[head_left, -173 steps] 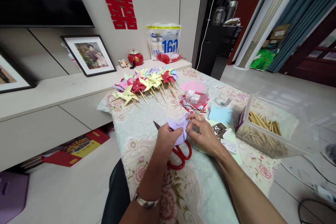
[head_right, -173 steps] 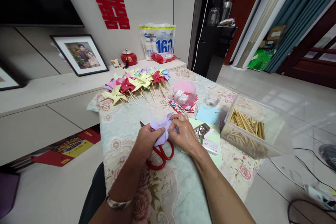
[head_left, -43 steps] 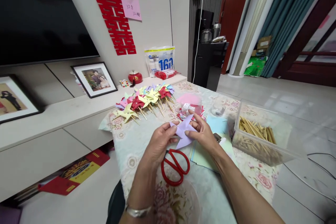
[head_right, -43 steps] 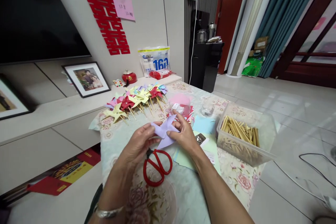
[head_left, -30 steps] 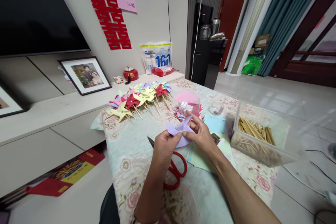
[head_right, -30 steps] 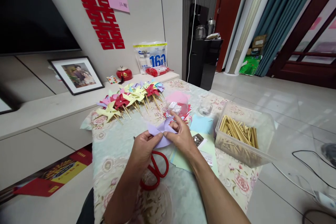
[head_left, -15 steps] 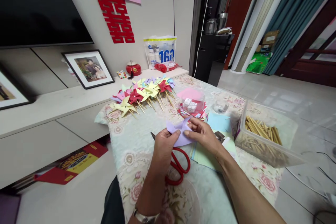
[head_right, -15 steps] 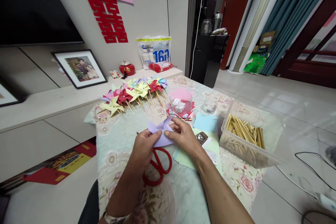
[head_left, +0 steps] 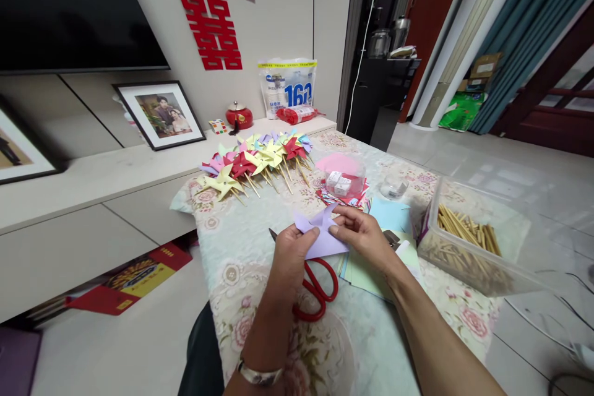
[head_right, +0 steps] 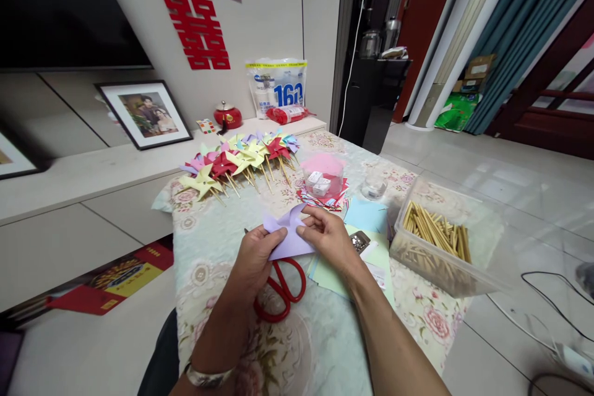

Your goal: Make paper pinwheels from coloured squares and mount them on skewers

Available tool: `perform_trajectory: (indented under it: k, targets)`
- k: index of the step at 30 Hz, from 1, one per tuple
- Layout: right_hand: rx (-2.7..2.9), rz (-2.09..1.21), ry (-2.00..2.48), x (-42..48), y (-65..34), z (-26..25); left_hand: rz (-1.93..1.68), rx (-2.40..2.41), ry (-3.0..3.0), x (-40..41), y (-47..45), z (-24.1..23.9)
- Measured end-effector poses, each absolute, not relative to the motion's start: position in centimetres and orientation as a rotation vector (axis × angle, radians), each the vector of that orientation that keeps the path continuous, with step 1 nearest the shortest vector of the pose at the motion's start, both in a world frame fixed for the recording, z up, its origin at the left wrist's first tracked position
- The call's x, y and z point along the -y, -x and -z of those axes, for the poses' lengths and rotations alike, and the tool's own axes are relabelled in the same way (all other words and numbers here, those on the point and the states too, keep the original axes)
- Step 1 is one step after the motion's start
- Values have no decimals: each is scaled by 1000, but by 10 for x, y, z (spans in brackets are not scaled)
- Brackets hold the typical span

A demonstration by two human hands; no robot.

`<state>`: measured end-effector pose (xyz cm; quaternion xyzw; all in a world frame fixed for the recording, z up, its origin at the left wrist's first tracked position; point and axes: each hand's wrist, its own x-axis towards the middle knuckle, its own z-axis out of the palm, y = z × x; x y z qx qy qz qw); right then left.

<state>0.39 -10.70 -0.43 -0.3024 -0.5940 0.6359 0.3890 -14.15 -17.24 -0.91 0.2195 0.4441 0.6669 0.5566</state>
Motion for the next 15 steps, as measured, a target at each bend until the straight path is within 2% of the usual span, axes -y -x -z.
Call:
perform_trajectory:
  k: [8,15]
  targets:
    - [1767,-1294,675,106,-14,0,-1578,-1011,-367,174,151,1]
    - [1984,-1259,603,109,-19,-6,-1580,-1025,-404,172,153,6]
